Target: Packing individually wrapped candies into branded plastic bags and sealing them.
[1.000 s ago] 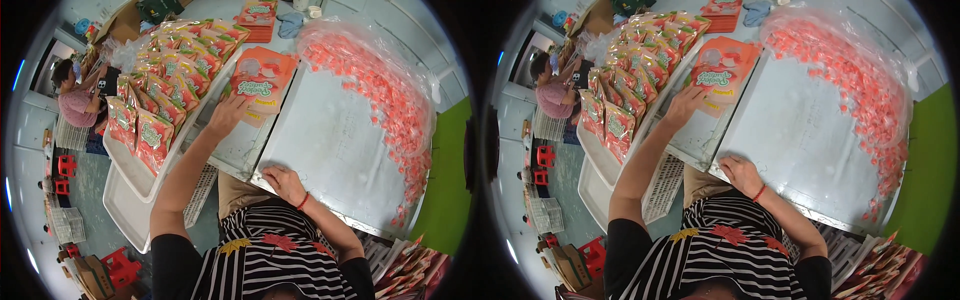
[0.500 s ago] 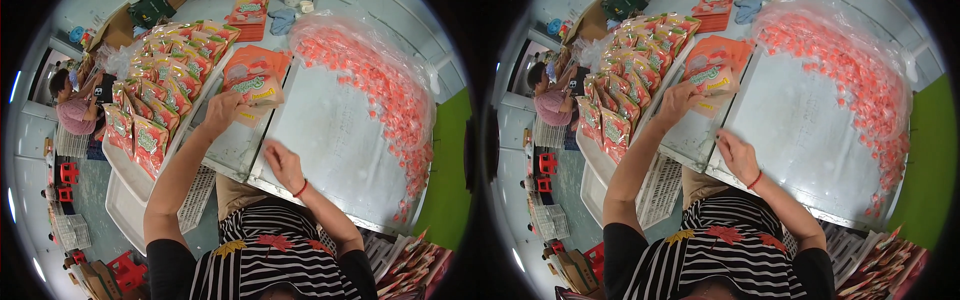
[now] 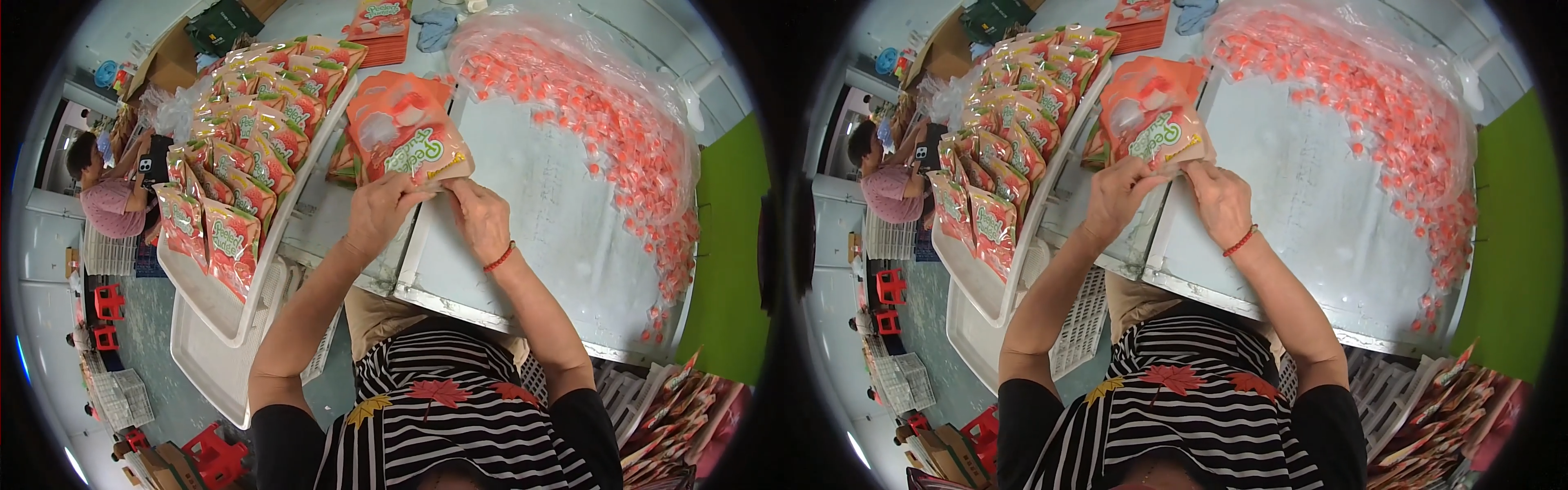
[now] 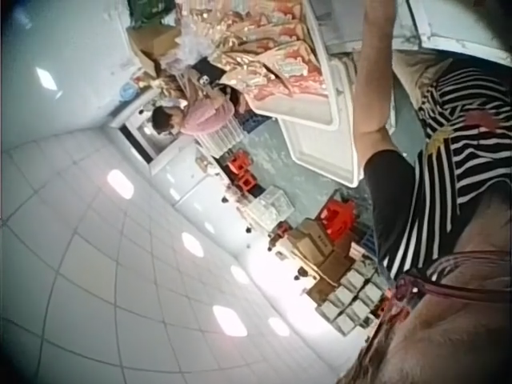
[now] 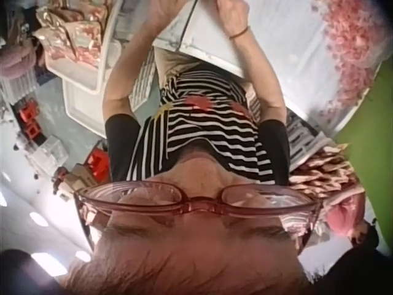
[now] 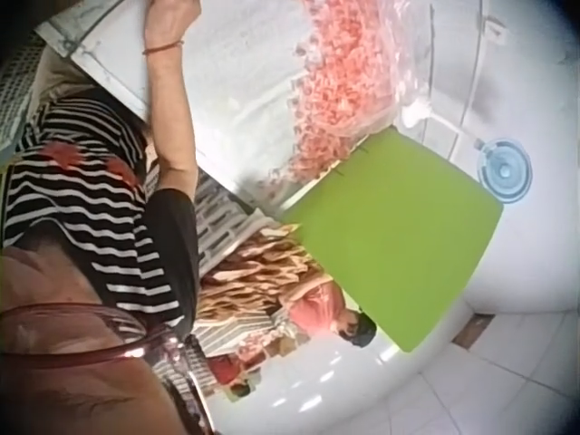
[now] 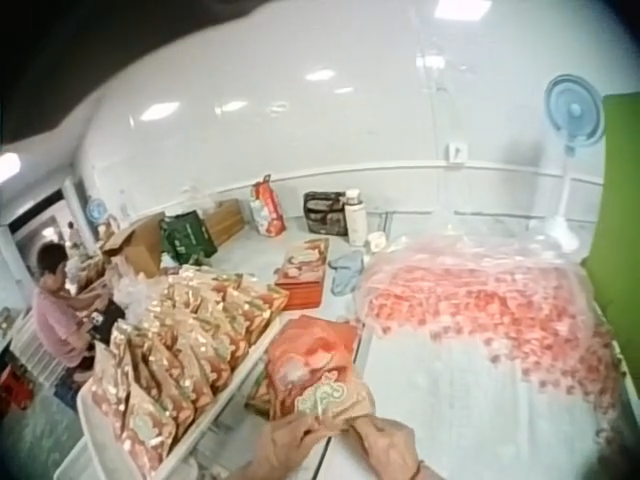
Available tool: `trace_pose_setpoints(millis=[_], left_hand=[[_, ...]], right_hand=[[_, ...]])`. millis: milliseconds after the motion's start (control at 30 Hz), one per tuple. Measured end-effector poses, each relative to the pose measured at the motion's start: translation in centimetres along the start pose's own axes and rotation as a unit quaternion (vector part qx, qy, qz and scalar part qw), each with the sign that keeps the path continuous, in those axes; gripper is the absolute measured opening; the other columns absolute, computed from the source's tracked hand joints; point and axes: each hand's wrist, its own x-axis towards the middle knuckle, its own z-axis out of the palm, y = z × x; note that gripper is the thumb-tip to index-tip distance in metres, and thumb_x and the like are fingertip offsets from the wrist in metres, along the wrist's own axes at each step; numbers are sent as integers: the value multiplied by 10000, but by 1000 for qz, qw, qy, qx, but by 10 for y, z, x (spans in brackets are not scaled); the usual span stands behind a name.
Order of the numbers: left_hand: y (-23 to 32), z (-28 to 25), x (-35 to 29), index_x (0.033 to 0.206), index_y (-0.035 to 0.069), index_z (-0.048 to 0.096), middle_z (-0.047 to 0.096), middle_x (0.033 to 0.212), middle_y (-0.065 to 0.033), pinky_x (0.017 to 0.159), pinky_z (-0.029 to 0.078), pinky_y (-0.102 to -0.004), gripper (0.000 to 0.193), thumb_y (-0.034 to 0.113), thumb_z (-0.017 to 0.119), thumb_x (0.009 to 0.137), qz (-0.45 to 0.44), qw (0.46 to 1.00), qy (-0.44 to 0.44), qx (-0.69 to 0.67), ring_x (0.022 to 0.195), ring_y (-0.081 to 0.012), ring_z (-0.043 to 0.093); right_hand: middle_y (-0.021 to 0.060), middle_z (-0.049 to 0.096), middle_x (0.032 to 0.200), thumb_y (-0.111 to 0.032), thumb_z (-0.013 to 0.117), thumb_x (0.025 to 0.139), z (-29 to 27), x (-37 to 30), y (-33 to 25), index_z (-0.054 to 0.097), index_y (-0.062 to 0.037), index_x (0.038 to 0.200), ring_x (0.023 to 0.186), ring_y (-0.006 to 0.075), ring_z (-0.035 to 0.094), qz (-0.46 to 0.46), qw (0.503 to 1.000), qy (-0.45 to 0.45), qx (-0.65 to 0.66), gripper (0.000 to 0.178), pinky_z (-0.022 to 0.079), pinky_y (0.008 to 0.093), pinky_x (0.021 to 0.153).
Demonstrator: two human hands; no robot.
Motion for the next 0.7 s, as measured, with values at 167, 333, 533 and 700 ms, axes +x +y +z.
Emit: trace_pose_setpoints(millis=[167,333,533,700], left_hand=[[7,6,4,863,50,577,583,670,-97,467,462,-325,104,58,660,800,-39,995,28,89,560,-234,594],[35,29,-3,1078,77,568,625,730,-87,463,481,-344,316,31,618,769,106,962,-44,248,596,-223,633],[43,54,-18,1165,49,540,558,671,-61,447,484,-310,413,91,613,760,133,964,-46,226,569,-203,616],[59,72,-23,1170,53,545,563,663,-58,479,490,-304,439,87,624,739,177,977,-17,120,582,-197,618]], right_hand=[[128,651,777,-51,632,816,-12,-22,0,640,-60,941,585,301,607,10,999,-28,-42,126,487,364,527],[7,498,547,-190,511,961,-43,-3,-13,577,-57,916,390,100,388,399,721,-217,523,155,300,236,383],[-42,417,545,-216,463,981,-63,-17,-5,534,-73,861,411,41,294,474,641,-85,598,200,208,205,371],[-27,446,576,-140,480,952,-51,-39,16,542,-63,883,407,57,311,503,607,-210,579,120,220,208,369]])
